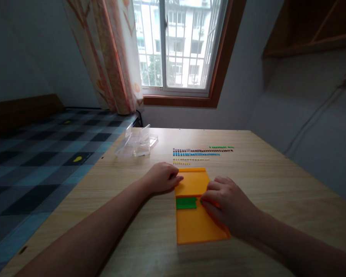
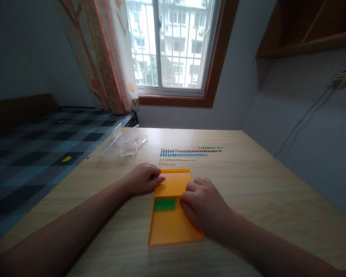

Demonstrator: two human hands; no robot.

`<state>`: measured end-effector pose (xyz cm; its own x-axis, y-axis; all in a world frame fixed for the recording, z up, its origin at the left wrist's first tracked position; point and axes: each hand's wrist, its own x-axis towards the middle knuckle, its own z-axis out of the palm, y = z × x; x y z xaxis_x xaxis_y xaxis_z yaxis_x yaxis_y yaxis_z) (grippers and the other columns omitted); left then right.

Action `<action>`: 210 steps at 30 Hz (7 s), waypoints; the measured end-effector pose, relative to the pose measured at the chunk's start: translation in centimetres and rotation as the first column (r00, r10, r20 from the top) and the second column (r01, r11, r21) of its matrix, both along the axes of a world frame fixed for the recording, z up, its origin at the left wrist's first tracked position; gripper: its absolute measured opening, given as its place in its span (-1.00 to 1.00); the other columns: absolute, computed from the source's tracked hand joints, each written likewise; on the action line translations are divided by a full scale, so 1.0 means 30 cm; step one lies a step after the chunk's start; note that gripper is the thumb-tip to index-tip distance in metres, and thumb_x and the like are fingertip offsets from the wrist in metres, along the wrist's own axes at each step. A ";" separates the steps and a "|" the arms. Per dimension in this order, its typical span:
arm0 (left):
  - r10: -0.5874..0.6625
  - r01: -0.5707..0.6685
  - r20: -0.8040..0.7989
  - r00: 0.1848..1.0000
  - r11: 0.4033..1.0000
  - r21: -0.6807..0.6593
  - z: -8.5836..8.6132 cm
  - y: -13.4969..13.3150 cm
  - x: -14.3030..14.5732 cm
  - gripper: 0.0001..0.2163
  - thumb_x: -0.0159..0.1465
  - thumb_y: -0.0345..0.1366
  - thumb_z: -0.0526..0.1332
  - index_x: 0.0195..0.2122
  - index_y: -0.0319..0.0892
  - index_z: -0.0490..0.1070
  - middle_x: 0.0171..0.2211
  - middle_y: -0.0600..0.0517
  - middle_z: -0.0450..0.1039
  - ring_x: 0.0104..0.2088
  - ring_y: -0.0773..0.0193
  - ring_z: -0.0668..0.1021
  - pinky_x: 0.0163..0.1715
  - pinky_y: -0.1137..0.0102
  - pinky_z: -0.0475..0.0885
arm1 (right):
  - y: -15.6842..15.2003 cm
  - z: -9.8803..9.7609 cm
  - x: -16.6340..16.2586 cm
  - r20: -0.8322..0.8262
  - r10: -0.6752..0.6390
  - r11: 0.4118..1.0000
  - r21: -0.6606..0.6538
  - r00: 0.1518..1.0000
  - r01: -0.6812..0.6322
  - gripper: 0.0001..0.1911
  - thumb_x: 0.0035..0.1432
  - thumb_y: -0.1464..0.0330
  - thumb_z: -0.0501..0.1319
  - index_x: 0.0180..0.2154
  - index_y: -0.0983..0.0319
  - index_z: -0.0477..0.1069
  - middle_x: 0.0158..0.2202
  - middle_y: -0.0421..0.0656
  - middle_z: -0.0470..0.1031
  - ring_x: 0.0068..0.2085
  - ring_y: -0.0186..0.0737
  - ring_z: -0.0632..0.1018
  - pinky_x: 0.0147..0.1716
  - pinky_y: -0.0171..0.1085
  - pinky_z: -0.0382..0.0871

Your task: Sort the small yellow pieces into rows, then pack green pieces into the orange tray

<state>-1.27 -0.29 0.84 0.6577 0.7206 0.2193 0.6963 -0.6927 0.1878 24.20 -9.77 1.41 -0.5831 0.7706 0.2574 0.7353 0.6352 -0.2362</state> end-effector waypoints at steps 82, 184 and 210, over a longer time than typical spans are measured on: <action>0.012 -0.011 -0.072 0.997 1.000 0.010 -0.004 0.002 0.003 -0.66 0.30 -0.08 0.18 -0.55 -0.16 0.40 -0.52 0.01 0.48 -0.48 0.25 0.43 -0.47 0.38 0.14 | -0.005 -0.030 -0.024 0.053 -0.003 1.000 0.017 0.999 0.002 -0.77 0.31 0.38 0.19 -0.31 0.12 0.63 -0.40 -0.17 0.57 -0.29 -0.17 0.45 -0.20 -0.17 0.24; 0.059 -0.063 -0.034 0.998 0.991 -0.116 0.009 -0.001 0.001 -0.68 0.23 -0.09 0.23 -0.58 -0.15 0.33 -0.58 0.07 0.39 -0.53 0.30 0.36 -0.49 0.40 0.12 | 0.803 -0.129 0.216 -0.029 -0.561 0.828 -0.002 0.827 0.561 -0.80 0.18 0.24 0.28 -0.20 0.03 0.67 0.22 -0.21 0.46 0.21 0.01 0.44 0.17 -0.10 0.30; 0.048 -0.052 -0.048 0.998 0.995 -0.090 0.009 -0.003 0.003 -0.67 0.26 -0.08 0.22 -0.55 -0.16 0.37 -0.56 0.06 0.43 -0.53 0.32 0.38 -0.49 0.42 0.10 | 0.059 0.123 0.052 -0.065 -0.026 0.989 0.144 0.998 0.035 -0.85 0.19 0.37 0.31 -0.32 0.00 0.65 0.28 -0.23 0.39 0.39 0.22 0.17 0.25 0.35 0.10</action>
